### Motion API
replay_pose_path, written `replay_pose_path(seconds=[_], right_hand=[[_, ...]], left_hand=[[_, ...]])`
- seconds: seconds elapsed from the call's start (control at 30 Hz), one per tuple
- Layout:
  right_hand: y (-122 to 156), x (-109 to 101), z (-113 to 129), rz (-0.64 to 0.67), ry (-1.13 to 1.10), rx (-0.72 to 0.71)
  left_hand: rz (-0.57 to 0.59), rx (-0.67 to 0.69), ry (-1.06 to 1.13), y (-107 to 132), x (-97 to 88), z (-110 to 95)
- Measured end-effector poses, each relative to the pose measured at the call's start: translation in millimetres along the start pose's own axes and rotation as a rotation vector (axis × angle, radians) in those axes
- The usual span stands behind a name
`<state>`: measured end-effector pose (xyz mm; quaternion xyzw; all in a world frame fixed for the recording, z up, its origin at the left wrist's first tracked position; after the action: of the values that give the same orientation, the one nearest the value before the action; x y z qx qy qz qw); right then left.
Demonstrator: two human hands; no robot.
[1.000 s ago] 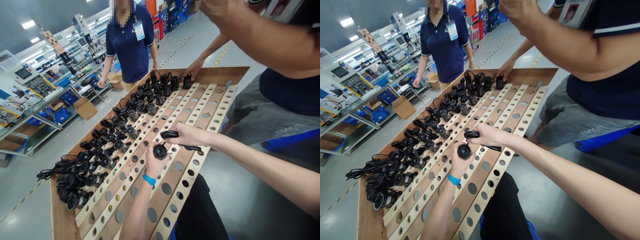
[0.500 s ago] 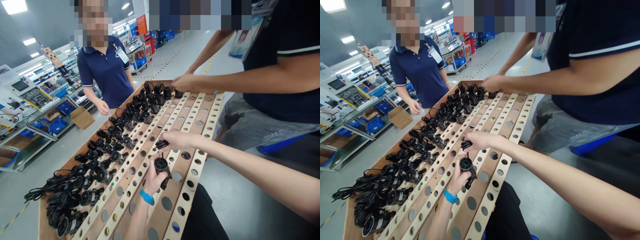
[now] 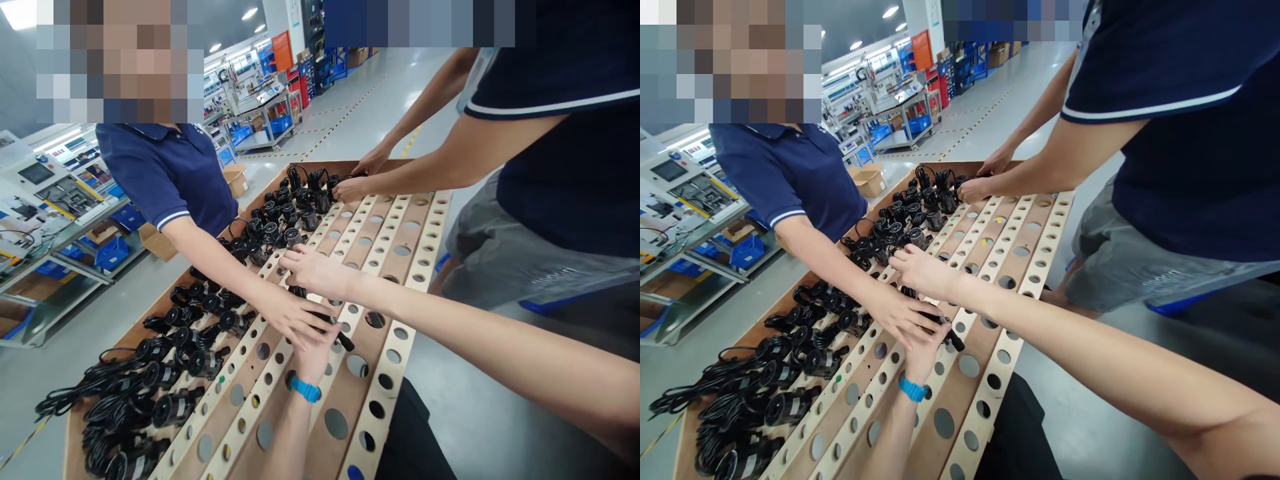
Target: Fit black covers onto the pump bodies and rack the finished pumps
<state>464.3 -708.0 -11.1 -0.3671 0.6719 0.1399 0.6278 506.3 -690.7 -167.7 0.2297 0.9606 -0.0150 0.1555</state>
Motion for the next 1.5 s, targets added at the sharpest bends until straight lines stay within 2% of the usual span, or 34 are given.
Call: replay_pose_path(seconds=[0.07, 0.1, 0.13, 0.17, 0.27, 0.33, 0.4, 0.47, 0.53, 0.6, 0.63, 0.7, 0.73, 0.77, 0.8, 0.87, 0.93, 1.0, 1.07, 1.17, 1.3, 1.4, 1.5], right_hand=[[6.5, -4.7, -3.6, -0.074, -0.010, -0.009], [11.3, -7.2, -6.4, -0.122, -0.030, 0.003], [17.2, -10.0, -10.5, -0.183, -0.066, 0.037], [24.7, -12.8, -15.6, -0.261, -0.122, 0.093], [61.5, -12.7, -31.3, -0.567, -0.401, 0.351], [96.8, 1.5, -36.0, -0.774, -0.602, 0.571], [129.1, 26.7, -32.0, -0.873, -0.769, 0.790], [145.4, 55.8, -21.0, -0.808, -0.978, 0.926], [151.5, 74.0, -8.4, -0.699, -1.174, 0.983], [155.4, 75.7, -0.7, -0.647, -1.300, 1.012], [156.5, 72.0, 1.3, -0.636, -1.334, 1.021], [154.7, 59.8, 5.2, -0.613, -1.358, 1.008], [152.0, 52.9, 7.9, -0.597, -1.352, 0.987], [148.7, 46.7, 11.3, -0.579, -1.342, 0.961], [145.2, 41.7, 15.3, -0.561, -1.333, 0.936], [138.9, 36.6, 24.3, -0.525, -1.327, 0.892], [134.6, 36.5, 32.7, -0.493, -1.321, 0.857], [134.1, 40.7, 38.5, -0.469, -1.297, 0.850], [137.0, 49.3, 42.4, -0.450, -1.286, 0.870], [142.0, 62.7, 47.9, -0.440, -1.287, 0.882], [145.6, 69.6, 53.5, -0.459, -1.258, 0.866], [142.5, 63.1, 58.4, -0.482, -1.250, 0.833], [132.4, 50.1, 67.1, -0.481, -1.236, 0.745]], left_hand=[[0.234, -0.052, 0.022, -5.9, 18.6, 5.9], [0.289, -0.071, 0.045, -6.3, 24.1, 7.9], [0.292, -0.086, 0.068, -6.1, 26.6, 9.7], [0.233, -0.089, 0.090, -5.5, 25.0, 10.9], [-0.083, -0.057, 0.113, 5.4, 10.5, 11.8], [-0.145, -0.054, 0.140, 15.6, 14.0, 12.8], [-0.189, -0.033, 0.239, 23.6, 16.8, 12.3], [-0.214, 0.007, 0.381, 30.3, 19.9, 10.7], [-0.219, 0.052, 0.479, 34.8, 21.6, 7.3], [-0.221, 0.077, 0.398, 31.9, 15.0, -0.2], [-0.189, 0.075, 0.237, 24.3, 10.2, -7.1], [-0.078, 0.044, -0.234, -5.3, -5.3, -22.5], [0.126, -0.006, -0.526, -25.1, -4.7, -23.2], [0.177, -0.040, -0.615, -47.0, -21.7, -28.6], [0.208, -0.074, -0.652, -69.7, -41.2, -34.7], [0.426, -0.191, -0.616, -102.7, -63.3, -35.0], [0.630, -0.285, -0.532, -115.7, -74.2, -31.6], [0.775, -0.339, -0.419, -113.4, -72.9, -26.9], [0.850, -0.379, -0.335, -105.3, -62.6, -18.8], [0.880, -0.450, -0.302, -95.3, -38.4, -0.3], [0.868, -0.527, -0.304, -90.5, -11.2, 19.9], [0.952, -0.621, -0.345, -79.2, -8.8, 29.6], [1.079, -0.711, -0.394, -64.1, -20.1, 31.3]])
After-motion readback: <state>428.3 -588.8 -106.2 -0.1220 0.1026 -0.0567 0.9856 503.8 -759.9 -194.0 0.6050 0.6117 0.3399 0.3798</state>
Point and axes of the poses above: each hand's wrist, its own y-axis away from the middle knuckle, its own x-axis out of the palm, z = x × y, the point moved 10 cm from there along -y, towards the middle knuckle, and after that the axes turned 1 degree about -x, right-handed, at the moved point
